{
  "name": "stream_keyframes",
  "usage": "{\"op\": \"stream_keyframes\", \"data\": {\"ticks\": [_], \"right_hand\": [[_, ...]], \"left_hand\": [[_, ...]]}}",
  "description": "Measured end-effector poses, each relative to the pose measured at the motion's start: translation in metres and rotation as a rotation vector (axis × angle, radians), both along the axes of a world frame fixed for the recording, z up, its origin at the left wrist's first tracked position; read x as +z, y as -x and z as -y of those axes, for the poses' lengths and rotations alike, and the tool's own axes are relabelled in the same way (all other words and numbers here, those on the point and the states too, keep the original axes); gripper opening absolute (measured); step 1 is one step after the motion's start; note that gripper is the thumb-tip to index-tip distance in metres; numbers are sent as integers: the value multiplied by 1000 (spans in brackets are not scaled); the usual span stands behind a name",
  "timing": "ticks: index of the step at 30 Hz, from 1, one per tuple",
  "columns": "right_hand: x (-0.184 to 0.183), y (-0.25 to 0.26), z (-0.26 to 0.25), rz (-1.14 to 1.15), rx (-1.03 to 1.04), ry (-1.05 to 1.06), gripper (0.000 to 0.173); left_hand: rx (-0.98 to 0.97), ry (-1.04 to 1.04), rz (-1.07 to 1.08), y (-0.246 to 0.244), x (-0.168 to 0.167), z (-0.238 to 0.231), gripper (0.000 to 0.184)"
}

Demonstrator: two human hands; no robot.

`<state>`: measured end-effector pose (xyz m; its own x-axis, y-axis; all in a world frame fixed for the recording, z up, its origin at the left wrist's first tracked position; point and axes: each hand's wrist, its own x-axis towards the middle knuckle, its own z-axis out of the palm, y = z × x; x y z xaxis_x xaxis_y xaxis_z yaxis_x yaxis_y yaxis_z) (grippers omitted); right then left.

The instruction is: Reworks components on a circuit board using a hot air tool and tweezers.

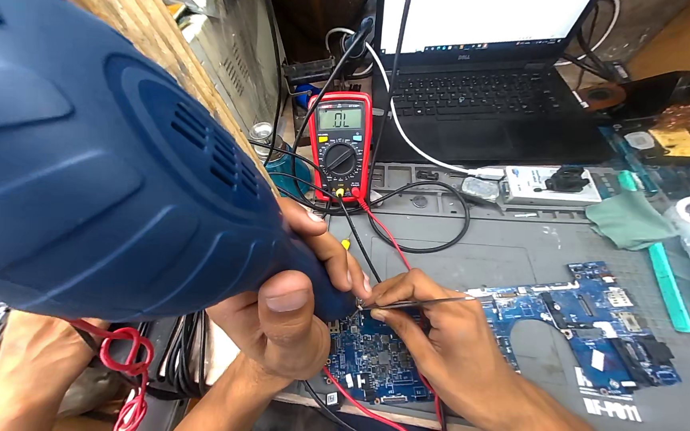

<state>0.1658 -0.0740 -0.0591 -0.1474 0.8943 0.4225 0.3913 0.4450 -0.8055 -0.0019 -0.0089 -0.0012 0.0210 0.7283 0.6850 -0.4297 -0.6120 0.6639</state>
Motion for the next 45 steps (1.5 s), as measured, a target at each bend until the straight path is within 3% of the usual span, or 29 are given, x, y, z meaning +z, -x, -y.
{"op": "stream_keyframes", "data": {"ticks": [45], "right_hand": [[0,0,0,7,-7,-7,4]], "left_hand": [[7,-7,-9,0,1,0,35]]}}
